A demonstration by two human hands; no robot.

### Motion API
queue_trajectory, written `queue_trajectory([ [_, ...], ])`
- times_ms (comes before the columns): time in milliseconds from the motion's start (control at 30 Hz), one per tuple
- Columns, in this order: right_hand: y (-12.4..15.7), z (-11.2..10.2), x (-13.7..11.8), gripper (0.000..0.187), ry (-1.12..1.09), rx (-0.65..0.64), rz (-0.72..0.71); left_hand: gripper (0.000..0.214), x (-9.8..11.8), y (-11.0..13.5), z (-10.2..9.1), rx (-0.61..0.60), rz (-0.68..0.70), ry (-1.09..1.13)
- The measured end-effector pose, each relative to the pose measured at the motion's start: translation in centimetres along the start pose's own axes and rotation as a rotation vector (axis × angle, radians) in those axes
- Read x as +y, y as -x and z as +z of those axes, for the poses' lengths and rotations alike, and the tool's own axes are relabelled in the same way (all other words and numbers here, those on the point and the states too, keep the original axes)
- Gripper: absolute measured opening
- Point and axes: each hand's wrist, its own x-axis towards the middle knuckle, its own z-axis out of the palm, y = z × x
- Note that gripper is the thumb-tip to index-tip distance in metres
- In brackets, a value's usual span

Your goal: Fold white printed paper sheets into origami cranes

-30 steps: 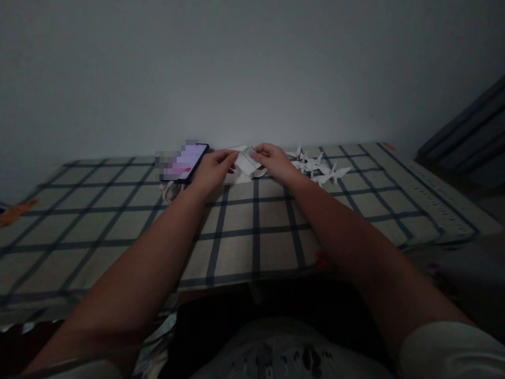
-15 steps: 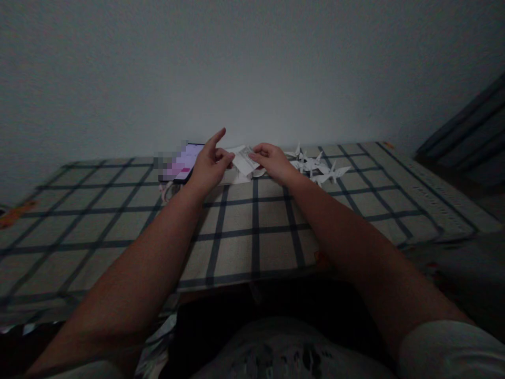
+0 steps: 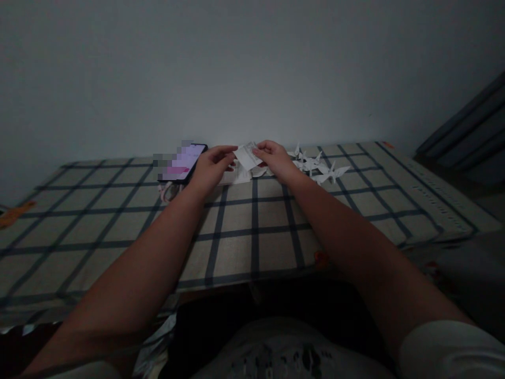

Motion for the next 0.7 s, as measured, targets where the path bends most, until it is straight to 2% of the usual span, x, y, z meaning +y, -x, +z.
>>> queue_trajectory([
  [367,0.2,-0.2,-0.2,0.017,0.012,0.002,0.001,0.04,0.1,0.1,0.1,-0.022,-0.038,0.061],
  [500,0.4,-0.2,-0.4,0.018,-0.015,-0.025,0.019,0.047,0.5,0.3,0.1,-0.059,-0.13,0.155],
  [700,0.4,-0.3,-0.2,0.018,-0.047,-0.036,0.015,0.043,1.2,0.3,-0.1,-0.148,-0.291,0.418],
])
